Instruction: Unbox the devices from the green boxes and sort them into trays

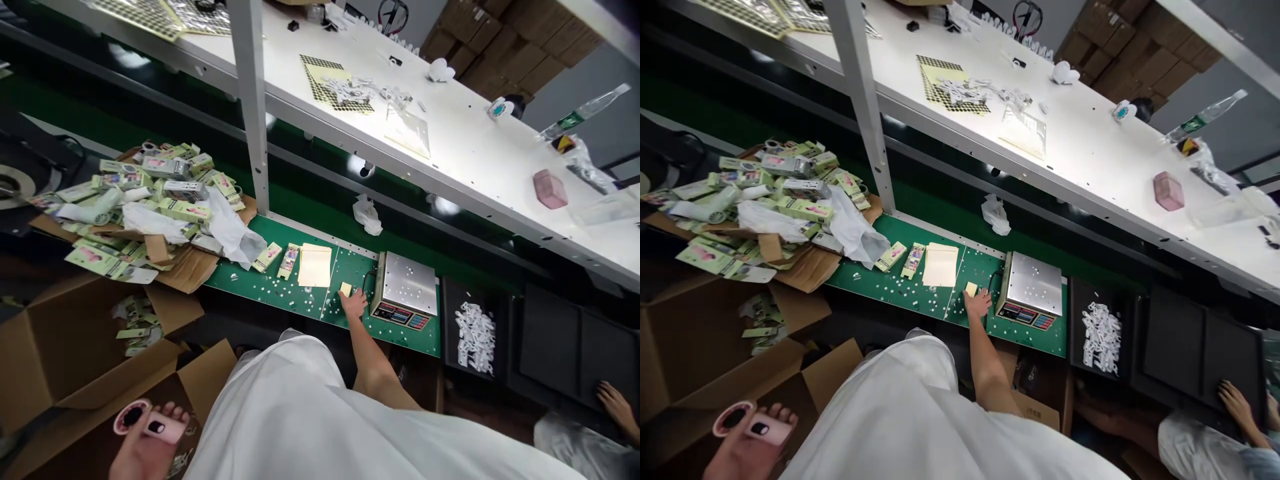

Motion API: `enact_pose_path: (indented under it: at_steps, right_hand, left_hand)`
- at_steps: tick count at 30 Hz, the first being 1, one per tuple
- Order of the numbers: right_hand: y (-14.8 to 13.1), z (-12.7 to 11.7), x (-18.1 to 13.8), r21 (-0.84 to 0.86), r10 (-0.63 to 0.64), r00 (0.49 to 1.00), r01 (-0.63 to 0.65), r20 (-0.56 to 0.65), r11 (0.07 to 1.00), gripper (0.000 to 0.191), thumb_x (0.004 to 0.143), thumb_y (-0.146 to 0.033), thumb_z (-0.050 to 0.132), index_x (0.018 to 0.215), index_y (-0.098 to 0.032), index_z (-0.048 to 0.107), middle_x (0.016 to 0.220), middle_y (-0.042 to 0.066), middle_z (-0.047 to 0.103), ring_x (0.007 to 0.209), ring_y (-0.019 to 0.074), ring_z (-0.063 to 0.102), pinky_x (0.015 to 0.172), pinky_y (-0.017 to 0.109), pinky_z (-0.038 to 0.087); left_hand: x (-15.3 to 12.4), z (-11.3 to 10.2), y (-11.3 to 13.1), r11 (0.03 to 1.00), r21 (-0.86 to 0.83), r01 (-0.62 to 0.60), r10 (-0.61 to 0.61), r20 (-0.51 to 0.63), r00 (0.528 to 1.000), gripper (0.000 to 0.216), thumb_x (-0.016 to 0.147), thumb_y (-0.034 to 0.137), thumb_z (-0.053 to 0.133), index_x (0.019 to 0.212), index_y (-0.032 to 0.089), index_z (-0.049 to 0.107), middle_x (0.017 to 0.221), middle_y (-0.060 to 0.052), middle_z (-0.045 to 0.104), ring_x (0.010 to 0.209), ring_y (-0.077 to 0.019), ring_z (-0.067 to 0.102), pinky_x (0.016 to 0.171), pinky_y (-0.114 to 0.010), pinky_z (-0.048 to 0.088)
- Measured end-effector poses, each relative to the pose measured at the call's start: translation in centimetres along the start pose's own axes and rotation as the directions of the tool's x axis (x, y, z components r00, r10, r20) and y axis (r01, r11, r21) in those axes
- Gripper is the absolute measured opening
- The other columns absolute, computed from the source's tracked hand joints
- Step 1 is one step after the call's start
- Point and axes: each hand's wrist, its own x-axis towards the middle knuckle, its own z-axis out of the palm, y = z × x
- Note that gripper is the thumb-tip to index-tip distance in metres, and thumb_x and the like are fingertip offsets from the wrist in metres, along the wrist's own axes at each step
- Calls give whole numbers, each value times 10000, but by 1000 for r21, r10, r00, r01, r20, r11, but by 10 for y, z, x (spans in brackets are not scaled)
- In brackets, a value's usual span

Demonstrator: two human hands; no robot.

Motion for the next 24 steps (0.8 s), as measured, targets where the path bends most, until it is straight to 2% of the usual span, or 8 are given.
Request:
enact_pose_path:
  at_steps: [4,7,11,17,21,24]
  right_hand:
    - [4,1,-1,-36,-129,992,129,0,991,786,827,-471,691,1511,-195,417,1536,214,410,1368,373,400,1042,448,393]
    - [3,-2,4,-45,-151,989,151,4,987,866,798,-500,724,1528,-188,379,1516,221,429,1352,372,413,1041,448,388]
    - [-1,-5,19,-29,-77,996,78,34,997,922,788,-573,714,1522,-155,346,1480,251,453,1337,400,426,1009,487,412]
    - [-2,-7,37,75,-29,988,18,151,997,696,733,-465,787,1308,-159,539,1328,229,595,1235,369,570,934,413,477]
    - [-2,-5,37,205,-30,983,-8,182,979,581,739,-374,776,1235,-153,569,1227,204,664,1108,331,662,889,408,520]
    - [-4,-2,32,356,-37,980,-37,197,934,457,761,-317,737,1169,-163,599,1102,143,725,964,272,715,801,371,573]
  left_hand:
    - [-20,11,-30,1000,-8,25,-25,24,999,63,704,252,679,741,256,628,694,-18,663,636,-257,624,529,-398,567]
    - [-25,21,-41,999,-10,38,-37,32,999,76,715,260,697,769,253,643,718,-19,667,662,-253,624,551,-392,572]
    - [-31,35,-39,999,-14,45,-44,68,997,70,782,284,697,799,227,661,780,-21,663,696,-210,622,595,-340,589]
    - [-45,48,-28,1000,-22,16,-14,109,994,91,880,220,611,812,200,669,807,-22,644,710,-169,619,632,-279,605]
    - [-46,44,-29,999,-18,34,-31,126,991,88,889,211,596,832,204,663,840,-33,643,737,-176,625,644,-278,603]
    - [-44,40,-32,999,-9,42,-40,148,988,24,841,213,644,819,204,638,801,-25,604,706,-178,597,619,-275,587]
